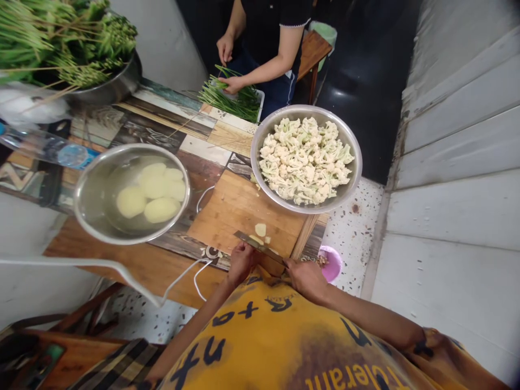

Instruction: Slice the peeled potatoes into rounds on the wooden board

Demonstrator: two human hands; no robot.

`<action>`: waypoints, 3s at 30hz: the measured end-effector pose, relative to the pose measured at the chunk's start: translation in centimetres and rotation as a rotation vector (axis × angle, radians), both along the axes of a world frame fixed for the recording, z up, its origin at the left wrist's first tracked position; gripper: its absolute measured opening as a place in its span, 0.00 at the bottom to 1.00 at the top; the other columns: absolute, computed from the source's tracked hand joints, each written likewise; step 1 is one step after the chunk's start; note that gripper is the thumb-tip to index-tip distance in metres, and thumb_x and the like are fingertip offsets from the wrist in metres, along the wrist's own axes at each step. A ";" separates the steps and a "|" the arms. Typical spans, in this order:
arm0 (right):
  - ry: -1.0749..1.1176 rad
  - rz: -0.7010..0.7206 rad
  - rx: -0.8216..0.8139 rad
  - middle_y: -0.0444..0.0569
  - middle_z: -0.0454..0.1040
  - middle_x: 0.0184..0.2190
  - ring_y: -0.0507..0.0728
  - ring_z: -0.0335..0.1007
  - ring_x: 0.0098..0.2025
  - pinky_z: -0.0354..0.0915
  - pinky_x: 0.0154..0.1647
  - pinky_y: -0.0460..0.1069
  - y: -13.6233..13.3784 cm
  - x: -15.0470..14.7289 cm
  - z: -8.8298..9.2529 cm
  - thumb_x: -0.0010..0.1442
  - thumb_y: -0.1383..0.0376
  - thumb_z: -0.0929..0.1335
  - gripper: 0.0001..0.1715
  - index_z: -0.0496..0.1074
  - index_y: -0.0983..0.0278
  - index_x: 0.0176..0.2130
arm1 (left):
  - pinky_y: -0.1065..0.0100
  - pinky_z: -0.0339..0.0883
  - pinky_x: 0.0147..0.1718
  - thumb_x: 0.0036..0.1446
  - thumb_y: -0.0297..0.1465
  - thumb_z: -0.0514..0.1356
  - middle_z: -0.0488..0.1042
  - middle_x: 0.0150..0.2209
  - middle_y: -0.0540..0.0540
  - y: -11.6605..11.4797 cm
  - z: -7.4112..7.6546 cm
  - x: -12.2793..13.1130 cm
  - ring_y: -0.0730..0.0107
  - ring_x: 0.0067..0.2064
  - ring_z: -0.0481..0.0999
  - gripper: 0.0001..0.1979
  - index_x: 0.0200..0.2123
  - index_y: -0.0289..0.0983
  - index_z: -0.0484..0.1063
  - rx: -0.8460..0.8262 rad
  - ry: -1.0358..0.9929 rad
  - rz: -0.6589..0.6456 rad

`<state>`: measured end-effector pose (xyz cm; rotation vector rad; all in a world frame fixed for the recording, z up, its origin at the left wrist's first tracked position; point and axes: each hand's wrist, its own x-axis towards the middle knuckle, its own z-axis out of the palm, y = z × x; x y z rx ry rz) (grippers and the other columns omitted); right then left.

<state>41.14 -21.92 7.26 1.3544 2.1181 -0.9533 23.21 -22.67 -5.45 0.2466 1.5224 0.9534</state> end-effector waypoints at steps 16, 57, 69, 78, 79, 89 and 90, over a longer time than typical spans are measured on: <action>-0.022 -0.045 -0.015 0.56 0.77 0.34 0.60 0.74 0.37 0.63 0.32 0.48 1.8 -3.0 -3.0 0.59 0.68 0.59 0.15 0.67 0.66 0.45 | 0.76 0.50 0.18 0.41 0.35 0.61 0.62 0.14 0.56 0.4 1.3 0.0 0.81 0.17 0.57 0.15 0.17 0.37 0.56 0.001 -0.037 -0.013; 0.004 -0.020 -0.001 0.54 0.76 0.33 0.56 0.73 0.33 0.59 0.29 0.46 0.5 -0.3 -0.4 0.62 0.66 0.57 0.13 0.67 0.65 0.42 | 0.74 0.57 0.23 0.46 0.40 0.60 0.68 0.19 0.53 -0.4 -0.3 -0.2 0.76 0.22 0.64 0.14 0.20 0.36 0.62 0.089 0.084 -0.124; -0.040 0.015 -0.037 0.55 0.76 0.31 0.57 0.73 0.32 0.59 0.28 0.46 0.5 1.2 -0.5 0.62 0.66 0.56 0.15 0.69 0.66 0.39 | 0.74 0.57 0.24 0.49 0.40 0.58 0.66 0.19 0.53 -0.3 0.1 -0.4 0.76 0.22 0.63 0.15 0.20 0.36 0.62 0.131 0.071 -0.141; -0.064 0.016 -0.040 0.56 0.77 0.33 0.58 0.73 0.36 0.62 0.32 0.47 1.7 -1.7 -2.7 0.58 0.71 0.58 0.14 0.69 0.66 0.41 | 0.72 0.59 0.25 0.48 0.41 0.59 0.65 0.18 0.54 -0.3 -0.2 -0.4 0.76 0.21 0.64 0.13 0.22 0.37 0.63 0.117 -0.066 -0.040; -0.065 0.011 -0.036 0.56 0.77 0.34 0.58 0.73 0.36 0.62 0.32 0.47 1.9 -2.0 -3.0 0.57 0.71 0.59 0.14 0.69 0.66 0.41 | 0.72 0.59 0.25 0.48 0.40 0.59 0.65 0.17 0.55 -0.2 -0.2 -0.3 0.76 0.21 0.63 0.14 0.22 0.37 0.62 0.120 -0.076 -0.032; -0.055 -0.034 -0.019 0.56 0.77 0.35 0.58 0.73 0.37 0.63 0.33 0.46 2.1 -2.4 -3.8 0.58 0.70 0.58 0.15 0.70 0.66 0.41 | 0.74 0.59 0.27 0.45 0.39 0.61 0.68 0.21 0.54 -0.7 0.4 -0.5 0.77 0.24 0.64 0.14 0.22 0.36 0.62 0.178 -0.051 -0.112; -0.058 -0.036 -0.016 0.56 0.77 0.34 0.58 0.73 0.37 0.63 0.33 0.46 2.1 -2.5 -3.8 0.57 0.71 0.59 0.15 0.70 0.66 0.41 | 0.74 0.59 0.27 0.45 0.38 0.62 0.67 0.21 0.54 -0.8 0.3 -0.6 0.78 0.23 0.64 0.13 0.22 0.36 0.62 0.175 -0.039 -0.116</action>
